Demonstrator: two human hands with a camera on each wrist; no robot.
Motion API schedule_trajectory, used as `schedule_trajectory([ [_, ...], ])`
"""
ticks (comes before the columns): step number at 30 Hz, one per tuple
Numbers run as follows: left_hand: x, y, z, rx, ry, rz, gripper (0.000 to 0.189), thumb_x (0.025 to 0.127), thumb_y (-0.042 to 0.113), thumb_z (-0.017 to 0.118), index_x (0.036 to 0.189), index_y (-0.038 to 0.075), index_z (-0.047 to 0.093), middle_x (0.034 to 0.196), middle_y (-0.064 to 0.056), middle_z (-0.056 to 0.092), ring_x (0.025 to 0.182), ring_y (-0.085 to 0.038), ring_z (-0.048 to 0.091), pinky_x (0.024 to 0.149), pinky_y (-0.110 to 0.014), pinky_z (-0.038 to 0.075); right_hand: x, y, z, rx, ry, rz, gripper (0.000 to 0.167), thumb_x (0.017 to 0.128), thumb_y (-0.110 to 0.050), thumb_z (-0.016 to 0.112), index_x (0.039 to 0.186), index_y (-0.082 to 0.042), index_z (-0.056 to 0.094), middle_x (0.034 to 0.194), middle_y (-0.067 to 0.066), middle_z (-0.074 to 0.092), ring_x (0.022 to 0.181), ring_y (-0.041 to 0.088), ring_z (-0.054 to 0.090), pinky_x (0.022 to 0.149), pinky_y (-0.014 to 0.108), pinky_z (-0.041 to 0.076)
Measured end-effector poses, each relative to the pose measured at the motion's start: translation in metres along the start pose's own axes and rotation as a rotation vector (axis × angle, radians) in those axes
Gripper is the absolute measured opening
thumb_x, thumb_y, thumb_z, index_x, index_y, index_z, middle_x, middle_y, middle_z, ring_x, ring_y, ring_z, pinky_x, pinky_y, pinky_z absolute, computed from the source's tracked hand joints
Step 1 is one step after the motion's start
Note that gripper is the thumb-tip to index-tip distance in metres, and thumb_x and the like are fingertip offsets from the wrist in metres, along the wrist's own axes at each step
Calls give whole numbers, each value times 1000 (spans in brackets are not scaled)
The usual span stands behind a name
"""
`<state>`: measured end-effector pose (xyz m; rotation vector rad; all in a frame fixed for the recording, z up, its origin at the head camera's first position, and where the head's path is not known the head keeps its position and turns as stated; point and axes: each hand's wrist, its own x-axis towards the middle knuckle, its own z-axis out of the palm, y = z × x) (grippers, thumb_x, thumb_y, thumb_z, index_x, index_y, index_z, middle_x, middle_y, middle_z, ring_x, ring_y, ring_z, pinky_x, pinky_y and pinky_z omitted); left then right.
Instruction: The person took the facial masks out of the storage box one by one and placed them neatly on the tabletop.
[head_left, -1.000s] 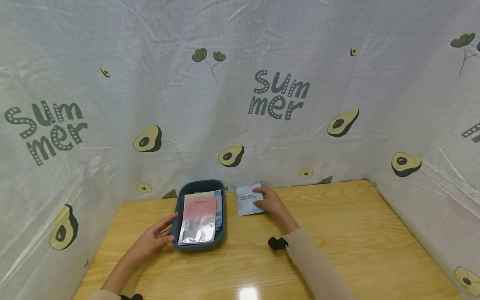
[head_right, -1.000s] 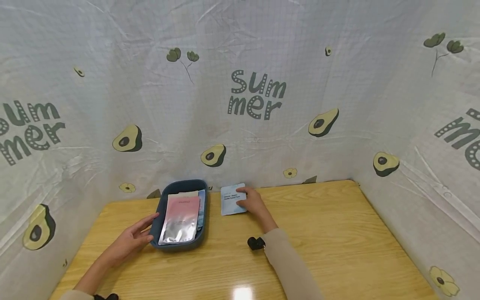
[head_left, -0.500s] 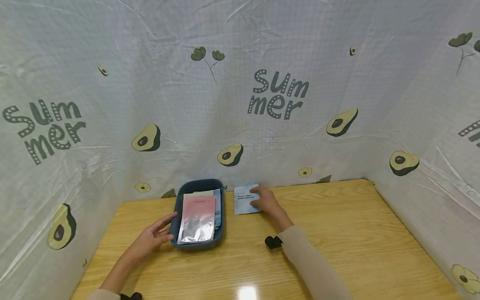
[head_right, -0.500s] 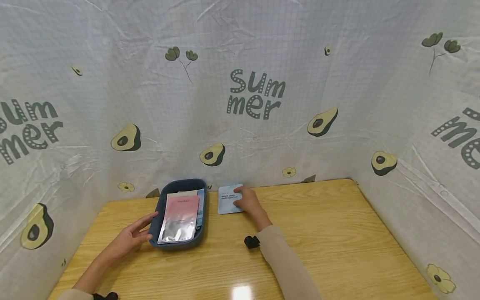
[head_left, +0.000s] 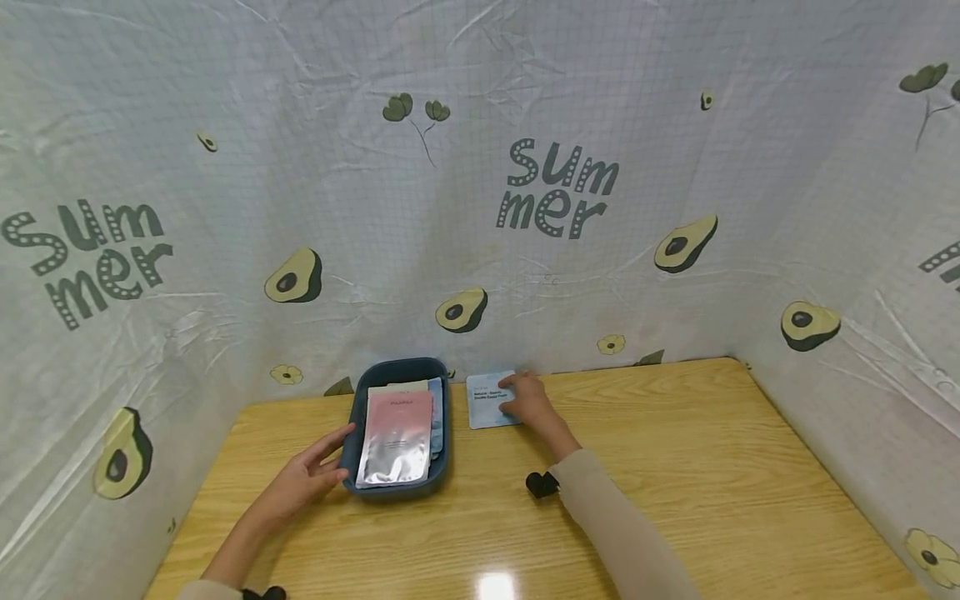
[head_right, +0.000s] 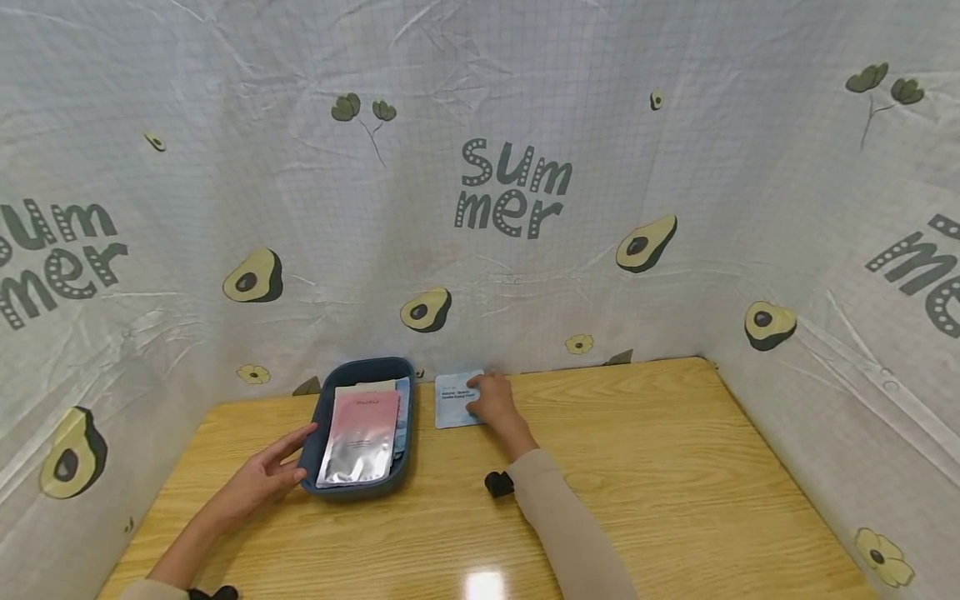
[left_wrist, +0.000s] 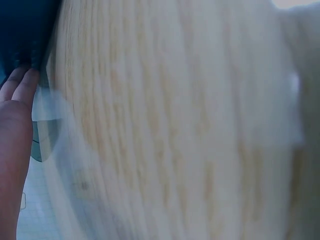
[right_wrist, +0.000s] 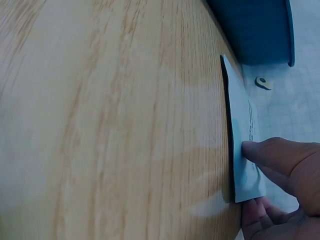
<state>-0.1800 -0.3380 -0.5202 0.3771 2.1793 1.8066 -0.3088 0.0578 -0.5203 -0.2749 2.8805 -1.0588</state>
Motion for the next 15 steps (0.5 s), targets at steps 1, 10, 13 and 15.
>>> schedule_trajectory([
  [1,0,0,0,-4,-1,0,72,101,5,62,162,5,23,165,-31,9,134,-7,50,98,-18,48,-1,-1,-1,-8,5,0,38,84,-5,82,120,0,73,142,26,51,130,40,47,110,48,43],
  [10,0,2,1,18,7,-35,72,101,7,63,162,6,24,165,-30,11,143,-41,37,99,-19,48,-4,-6,-2,-79,45,-90,35,84,-9,84,117,-2,72,128,24,55,125,40,45,108,53,36],
  [13,0,1,1,9,1,-35,73,101,6,63,162,6,24,165,-30,10,142,-38,40,99,-20,48,-4,-9,-4,-17,33,-149,36,88,-11,81,121,-2,70,126,21,56,122,37,49,106,51,40],
  [15,1,2,1,5,-4,-32,73,101,6,63,162,6,24,165,-30,10,142,-35,40,99,-20,48,-3,-12,-6,34,25,-202,37,90,-13,79,124,-3,69,127,20,57,121,36,51,104,50,45],
])
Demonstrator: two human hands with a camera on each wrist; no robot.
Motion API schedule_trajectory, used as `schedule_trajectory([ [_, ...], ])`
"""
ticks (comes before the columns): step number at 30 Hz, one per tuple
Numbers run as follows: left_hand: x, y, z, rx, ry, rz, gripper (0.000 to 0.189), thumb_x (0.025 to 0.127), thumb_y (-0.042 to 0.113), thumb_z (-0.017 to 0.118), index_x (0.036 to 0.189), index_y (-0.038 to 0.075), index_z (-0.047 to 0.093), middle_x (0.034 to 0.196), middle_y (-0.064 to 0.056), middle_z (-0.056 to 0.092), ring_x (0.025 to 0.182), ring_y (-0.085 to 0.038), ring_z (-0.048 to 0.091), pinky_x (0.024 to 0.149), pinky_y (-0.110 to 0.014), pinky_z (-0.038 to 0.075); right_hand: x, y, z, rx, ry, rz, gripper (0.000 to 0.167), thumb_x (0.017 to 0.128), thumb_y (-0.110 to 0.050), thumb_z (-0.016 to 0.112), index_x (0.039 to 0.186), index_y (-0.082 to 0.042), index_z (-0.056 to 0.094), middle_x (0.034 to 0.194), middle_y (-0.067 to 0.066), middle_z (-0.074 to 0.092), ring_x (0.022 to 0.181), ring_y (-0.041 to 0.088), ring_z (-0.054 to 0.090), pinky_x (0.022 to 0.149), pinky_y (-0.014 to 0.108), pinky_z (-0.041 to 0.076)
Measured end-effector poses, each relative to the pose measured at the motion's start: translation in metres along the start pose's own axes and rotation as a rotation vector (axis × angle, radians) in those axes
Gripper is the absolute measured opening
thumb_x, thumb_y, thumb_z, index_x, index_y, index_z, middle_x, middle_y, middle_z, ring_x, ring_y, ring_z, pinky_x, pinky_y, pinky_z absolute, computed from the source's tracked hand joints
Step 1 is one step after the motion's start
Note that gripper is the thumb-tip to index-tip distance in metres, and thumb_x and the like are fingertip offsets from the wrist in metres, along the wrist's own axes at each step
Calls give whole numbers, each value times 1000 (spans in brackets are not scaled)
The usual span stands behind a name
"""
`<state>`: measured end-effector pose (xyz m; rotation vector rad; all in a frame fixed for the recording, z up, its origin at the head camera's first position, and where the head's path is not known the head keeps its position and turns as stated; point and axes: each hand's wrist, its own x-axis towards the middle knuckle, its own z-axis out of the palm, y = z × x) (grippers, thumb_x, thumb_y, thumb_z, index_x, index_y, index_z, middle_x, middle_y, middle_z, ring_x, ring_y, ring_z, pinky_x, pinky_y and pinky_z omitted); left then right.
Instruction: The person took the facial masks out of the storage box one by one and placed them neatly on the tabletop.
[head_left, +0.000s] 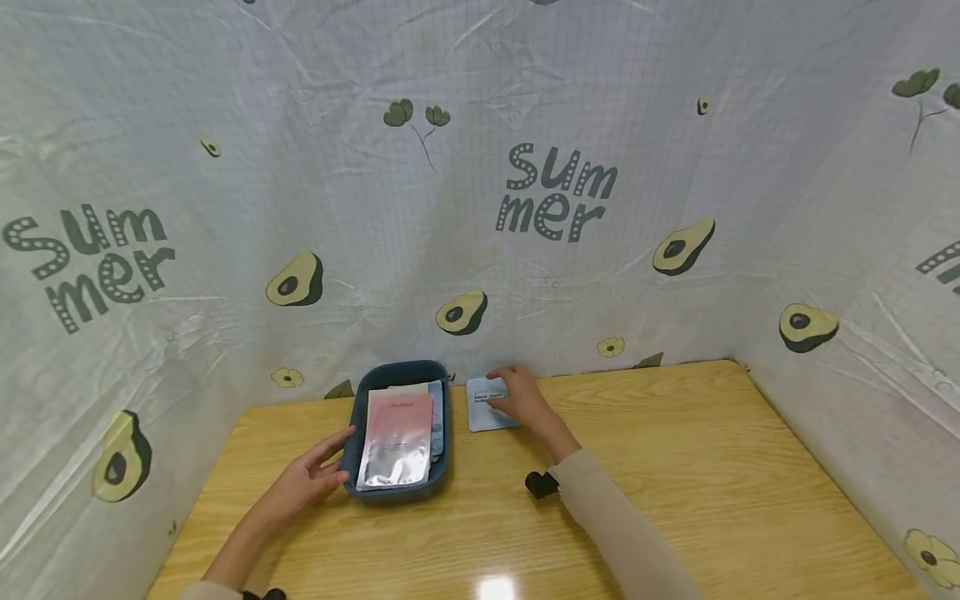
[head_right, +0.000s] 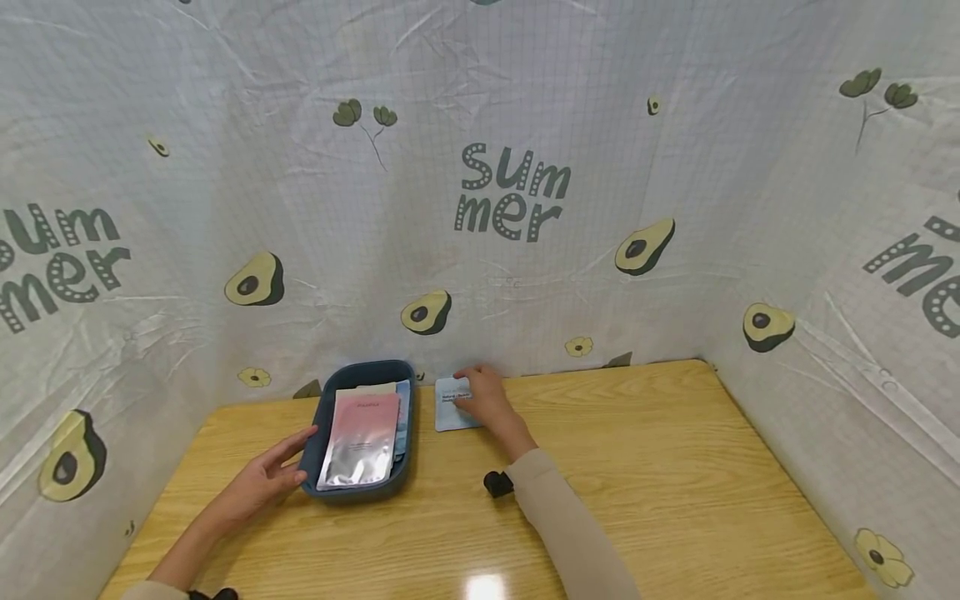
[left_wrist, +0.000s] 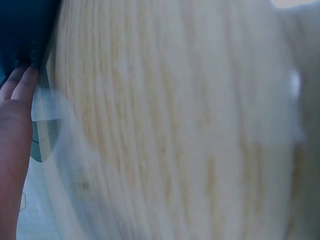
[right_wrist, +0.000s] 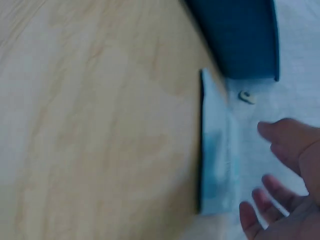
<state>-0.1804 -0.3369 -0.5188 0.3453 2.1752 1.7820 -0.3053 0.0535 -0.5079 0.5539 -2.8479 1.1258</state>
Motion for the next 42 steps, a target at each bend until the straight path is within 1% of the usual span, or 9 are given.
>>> schedule_trajectory([
  [4,2,1,1,-11,-4,1,73,100,6,63,162,6,23,165,-29,10,144,-42,35,99,-20,48,4,-5,-6,70,-33,-119,38,94,-16,75,129,-2,66,130,17,61,118,35,58,99,49,50],
  [8,3,2,4,-10,6,-15,74,100,7,64,162,7,24,166,-29,10,145,-50,28,99,-19,48,5,-12,-10,97,-65,-182,38,98,-19,70,132,-2,65,131,12,65,119,33,61,101,47,51],
  [14,1,2,4,-11,14,-39,75,100,8,65,162,7,24,166,-29,10,145,-51,27,99,-19,48,2,-22,-9,144,-88,-205,40,100,-18,67,136,-1,63,135,10,65,126,29,60,106,43,49],
  [20,1,2,4,-6,8,-29,75,100,7,65,162,7,23,166,-29,10,145,-50,28,99,-19,48,1,-34,-11,204,-105,-229,39,101,-18,66,136,-1,63,135,11,65,126,27,61,104,38,50],
  [25,0,1,1,20,1,1,73,101,7,63,162,7,24,165,-29,11,142,-30,43,99,-18,47,1,-49,-11,208,-160,-259,42,101,-21,65,137,0,62,136,14,64,125,29,62,103,37,52],
  [27,0,0,0,28,1,4,72,101,8,63,162,7,24,165,-29,11,141,-26,45,99,-18,47,3,-55,-10,210,-189,-264,44,101,-24,65,139,-3,62,139,12,63,126,27,61,103,35,51],
  [34,-3,1,1,36,16,-13,74,101,11,64,162,8,24,166,-29,11,143,-44,36,99,-18,47,15,-74,-6,227,-278,-277,48,101,-29,66,143,-8,60,142,7,62,127,27,61,101,28,51],
  [39,-2,1,1,41,21,-20,73,101,11,64,162,9,24,166,-29,11,143,-41,37,99,-17,47,32,-83,5,173,-301,-291,48,99,-30,69,140,-6,62,136,7,66,124,24,63,100,29,52],
  [42,-2,1,0,34,17,-6,73,101,10,64,162,7,24,165,-30,11,142,-34,42,99,-18,47,40,-90,12,155,-315,-281,47,99,-32,69,139,-8,64,135,6,66,123,21,63,100,28,51],
])
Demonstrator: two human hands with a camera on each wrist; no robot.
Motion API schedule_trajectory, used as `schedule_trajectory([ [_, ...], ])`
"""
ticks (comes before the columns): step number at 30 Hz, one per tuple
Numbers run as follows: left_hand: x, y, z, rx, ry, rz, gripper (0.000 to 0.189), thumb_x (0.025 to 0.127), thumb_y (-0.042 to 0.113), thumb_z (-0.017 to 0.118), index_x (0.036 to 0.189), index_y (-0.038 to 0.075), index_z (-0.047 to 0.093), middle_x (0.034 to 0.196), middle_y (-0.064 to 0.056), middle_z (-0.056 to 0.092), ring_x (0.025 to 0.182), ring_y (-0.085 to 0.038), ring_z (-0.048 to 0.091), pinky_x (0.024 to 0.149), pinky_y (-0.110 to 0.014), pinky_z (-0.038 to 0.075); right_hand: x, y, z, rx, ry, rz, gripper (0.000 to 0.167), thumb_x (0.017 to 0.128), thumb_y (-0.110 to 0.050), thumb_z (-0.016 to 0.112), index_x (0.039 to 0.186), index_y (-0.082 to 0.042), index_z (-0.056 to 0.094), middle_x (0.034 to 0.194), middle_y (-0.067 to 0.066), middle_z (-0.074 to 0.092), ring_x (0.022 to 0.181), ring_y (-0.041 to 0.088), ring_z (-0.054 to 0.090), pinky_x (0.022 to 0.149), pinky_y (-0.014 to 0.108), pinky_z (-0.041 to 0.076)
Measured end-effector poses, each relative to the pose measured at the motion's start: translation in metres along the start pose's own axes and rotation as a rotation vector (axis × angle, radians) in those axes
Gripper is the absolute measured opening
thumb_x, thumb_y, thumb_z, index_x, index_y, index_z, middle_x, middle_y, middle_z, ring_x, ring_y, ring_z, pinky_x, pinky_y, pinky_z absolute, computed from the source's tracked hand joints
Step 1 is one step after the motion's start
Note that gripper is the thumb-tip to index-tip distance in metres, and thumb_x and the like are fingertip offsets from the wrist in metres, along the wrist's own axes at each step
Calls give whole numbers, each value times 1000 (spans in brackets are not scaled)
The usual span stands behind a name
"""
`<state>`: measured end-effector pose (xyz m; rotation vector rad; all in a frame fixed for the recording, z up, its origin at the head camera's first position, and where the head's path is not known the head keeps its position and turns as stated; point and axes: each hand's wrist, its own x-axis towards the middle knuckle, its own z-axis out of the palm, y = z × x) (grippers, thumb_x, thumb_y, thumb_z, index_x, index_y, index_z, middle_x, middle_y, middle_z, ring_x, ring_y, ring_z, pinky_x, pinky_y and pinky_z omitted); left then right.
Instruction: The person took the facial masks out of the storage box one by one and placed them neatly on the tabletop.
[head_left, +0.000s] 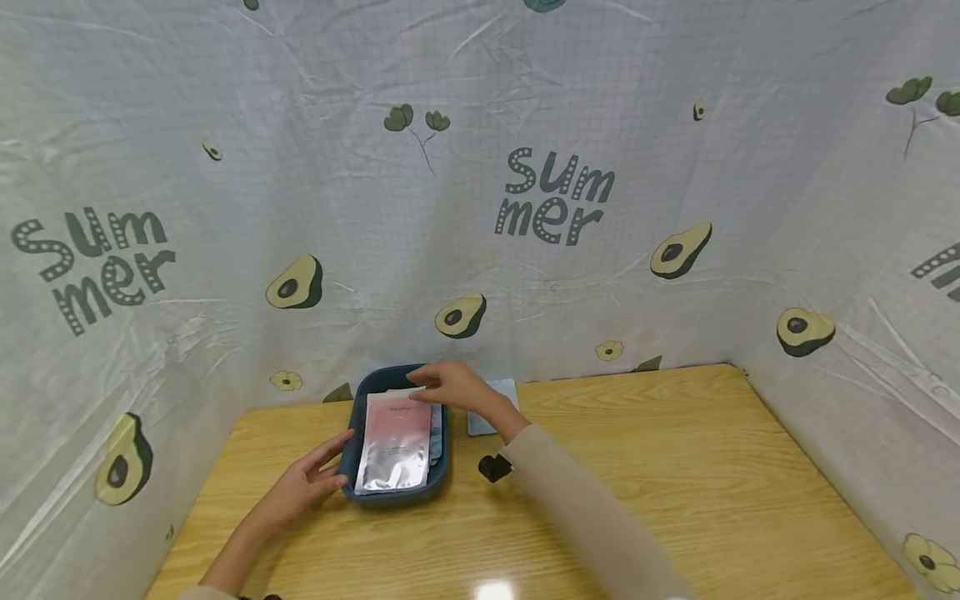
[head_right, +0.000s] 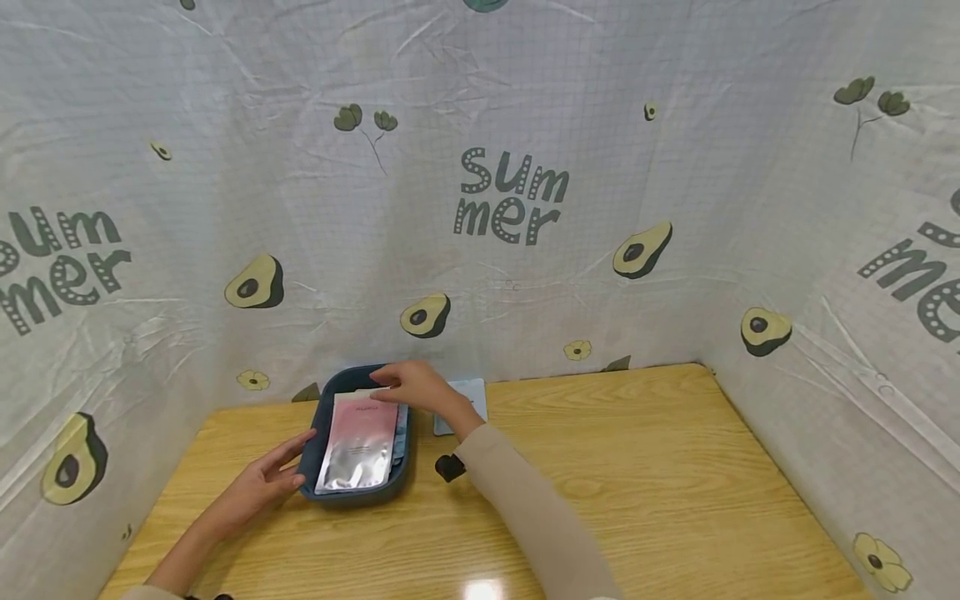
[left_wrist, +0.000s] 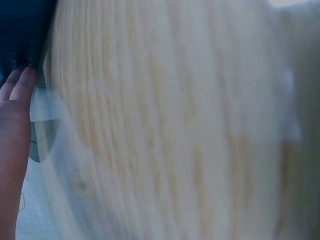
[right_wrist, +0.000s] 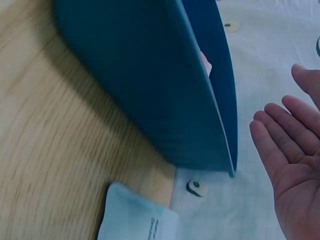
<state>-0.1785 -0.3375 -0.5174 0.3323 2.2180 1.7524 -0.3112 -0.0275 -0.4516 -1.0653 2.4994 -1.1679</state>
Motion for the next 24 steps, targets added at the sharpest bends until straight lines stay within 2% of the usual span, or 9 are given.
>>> schedule_trajectory([
  [6,0,-2,0,-46,-21,28,72,102,7,61,162,5,22,165,-31,10,133,-7,52,99,-18,47,18,-5,13,-3,1,14,46,97,-35,71,136,-10,67,132,1,68,120,14,64,98,23,51],
  [8,1,-2,0,-54,-29,30,72,102,7,61,162,5,22,165,-31,9,131,-4,52,99,-18,47,23,-8,17,0,-7,22,46,96,-33,72,135,-9,67,131,3,69,118,13,65,97,22,51],
  [15,-2,-1,-1,-79,-33,7,73,102,5,60,163,6,19,166,-29,8,126,4,53,99,-19,48,34,-19,33,31,-49,84,47,95,-30,74,136,-8,66,131,4,69,118,13,65,95,20,51],
  [20,-2,-1,-3,-66,-28,0,73,102,7,61,163,8,20,166,-28,8,124,6,53,99,-18,48,41,-18,43,-48,-61,96,49,95,-32,74,137,-9,65,134,3,68,124,15,62,102,22,48],
  [24,0,-2,-2,-77,-47,10,73,102,5,60,163,7,19,166,-28,8,129,2,51,101,-20,47,42,-17,48,-107,-86,157,54,94,-37,74,141,-12,62,139,2,64,130,16,57,107,26,45],
])
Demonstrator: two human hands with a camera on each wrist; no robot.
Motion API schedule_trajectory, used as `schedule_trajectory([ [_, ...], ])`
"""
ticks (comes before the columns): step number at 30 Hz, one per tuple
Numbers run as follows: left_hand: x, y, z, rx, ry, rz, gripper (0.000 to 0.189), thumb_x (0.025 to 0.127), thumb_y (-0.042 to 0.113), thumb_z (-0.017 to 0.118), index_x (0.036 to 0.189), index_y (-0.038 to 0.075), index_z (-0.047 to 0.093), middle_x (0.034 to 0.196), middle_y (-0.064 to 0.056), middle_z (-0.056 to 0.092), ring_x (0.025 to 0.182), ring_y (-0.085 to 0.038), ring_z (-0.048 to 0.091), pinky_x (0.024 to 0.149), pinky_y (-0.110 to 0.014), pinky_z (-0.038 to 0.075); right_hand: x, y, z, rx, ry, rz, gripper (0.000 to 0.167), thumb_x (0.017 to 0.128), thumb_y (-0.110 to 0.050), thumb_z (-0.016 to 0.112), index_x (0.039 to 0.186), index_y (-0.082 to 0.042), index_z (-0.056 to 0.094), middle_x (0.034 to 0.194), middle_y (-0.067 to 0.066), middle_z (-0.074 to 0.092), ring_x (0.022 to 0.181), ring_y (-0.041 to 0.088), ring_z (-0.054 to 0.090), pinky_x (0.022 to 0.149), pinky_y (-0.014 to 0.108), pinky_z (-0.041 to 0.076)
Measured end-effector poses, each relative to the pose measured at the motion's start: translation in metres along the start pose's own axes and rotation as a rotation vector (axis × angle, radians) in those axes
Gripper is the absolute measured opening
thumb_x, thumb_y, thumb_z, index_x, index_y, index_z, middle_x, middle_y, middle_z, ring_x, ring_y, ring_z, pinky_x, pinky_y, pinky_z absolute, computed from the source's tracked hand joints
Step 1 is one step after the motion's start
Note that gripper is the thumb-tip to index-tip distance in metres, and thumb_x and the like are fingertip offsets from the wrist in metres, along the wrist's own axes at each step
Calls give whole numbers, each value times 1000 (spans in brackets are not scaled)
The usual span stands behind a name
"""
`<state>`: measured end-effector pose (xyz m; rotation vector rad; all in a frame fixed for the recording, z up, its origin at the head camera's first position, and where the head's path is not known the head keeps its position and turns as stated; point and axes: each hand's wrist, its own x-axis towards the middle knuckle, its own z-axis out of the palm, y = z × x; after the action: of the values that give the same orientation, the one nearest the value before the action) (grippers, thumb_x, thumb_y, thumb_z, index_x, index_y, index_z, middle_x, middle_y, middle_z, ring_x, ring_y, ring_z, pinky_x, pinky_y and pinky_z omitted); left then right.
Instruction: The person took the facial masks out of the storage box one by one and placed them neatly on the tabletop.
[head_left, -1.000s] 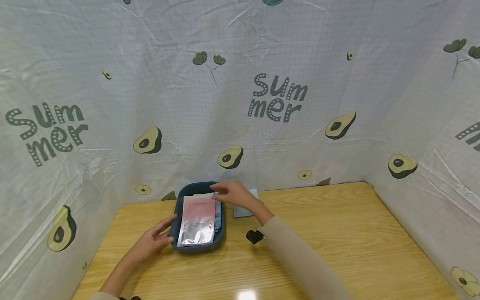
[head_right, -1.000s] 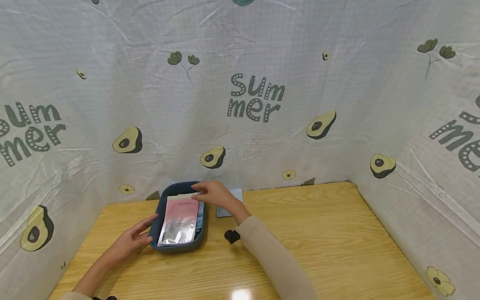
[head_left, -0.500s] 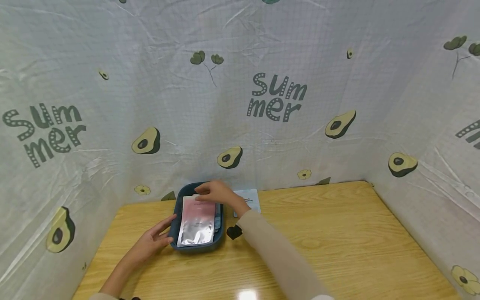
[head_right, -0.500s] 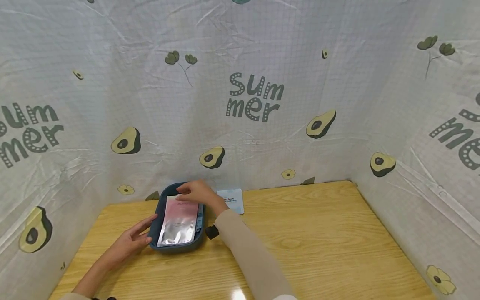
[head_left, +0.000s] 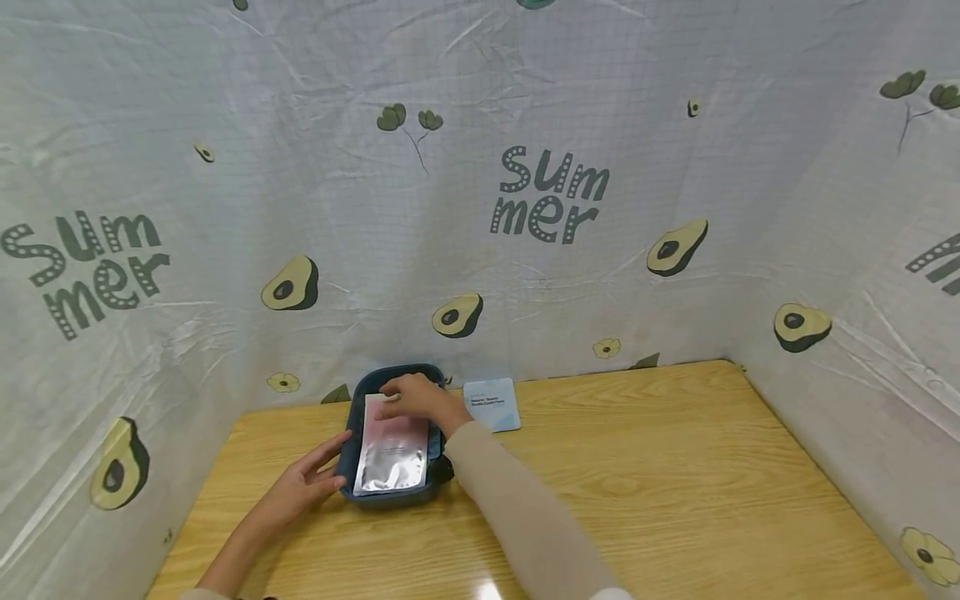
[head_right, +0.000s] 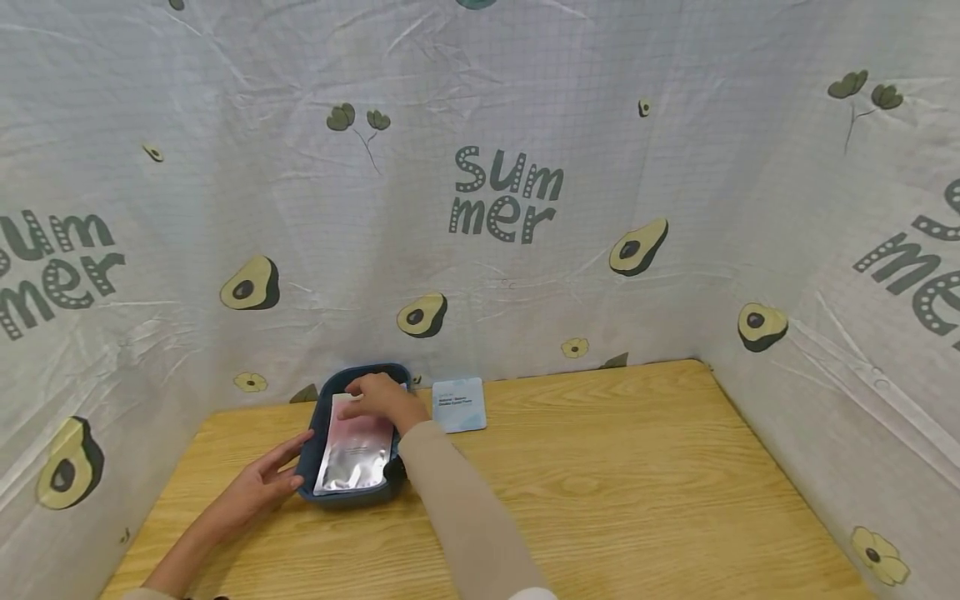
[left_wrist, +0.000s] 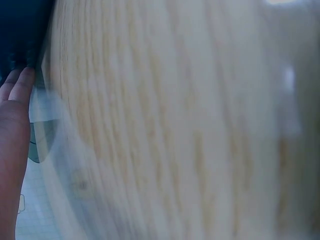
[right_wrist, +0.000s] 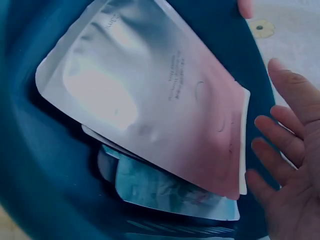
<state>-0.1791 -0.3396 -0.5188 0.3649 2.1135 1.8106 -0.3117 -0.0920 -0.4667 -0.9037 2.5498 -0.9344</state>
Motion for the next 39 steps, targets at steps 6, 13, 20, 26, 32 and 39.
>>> schedule_trajectory([
  [6,0,-1,0,30,12,-13,73,103,6,59,163,7,19,166,-29,9,136,-12,49,100,-19,47,2,0,9,-56,-29,37,63,88,-40,80,143,-16,60,138,4,64,125,15,57,106,26,45],
  [13,2,0,1,17,10,-9,71,103,5,57,163,9,19,167,-26,8,141,-22,44,101,-19,46,2,-1,11,-87,-27,50,63,88,-43,80,142,-17,61,138,4,64,126,15,58,105,26,46],
  [20,2,-6,-1,-40,-37,81,71,102,-4,54,161,0,14,164,-34,2,139,-18,44,102,-21,47,0,-2,2,-137,-52,-5,37,91,-28,79,126,-18,73,121,-3,71,111,10,62,95,20,48],
  [26,2,-6,-1,-15,-22,76,71,103,-3,54,162,0,16,164,-34,5,141,-23,41,102,-20,47,-3,2,-5,-112,-62,7,23,93,-17,75,116,-18,77,115,-6,71,98,7,59,90,21,50],
  [32,2,-5,0,4,-15,58,71,103,-2,55,162,0,16,165,-32,6,141,-23,39,102,-19,46,-9,4,-13,-5,-64,-45,20,94,-16,75,113,-17,80,112,-6,74,90,3,63,80,17,51],
  [39,2,-7,-1,-39,-37,84,70,103,-2,54,162,3,16,165,-33,3,132,0,48,102,-18,46,-16,4,-21,62,-53,-107,31,93,-15,76,124,-21,76,130,-4,69,102,4,62,82,17,50],
])
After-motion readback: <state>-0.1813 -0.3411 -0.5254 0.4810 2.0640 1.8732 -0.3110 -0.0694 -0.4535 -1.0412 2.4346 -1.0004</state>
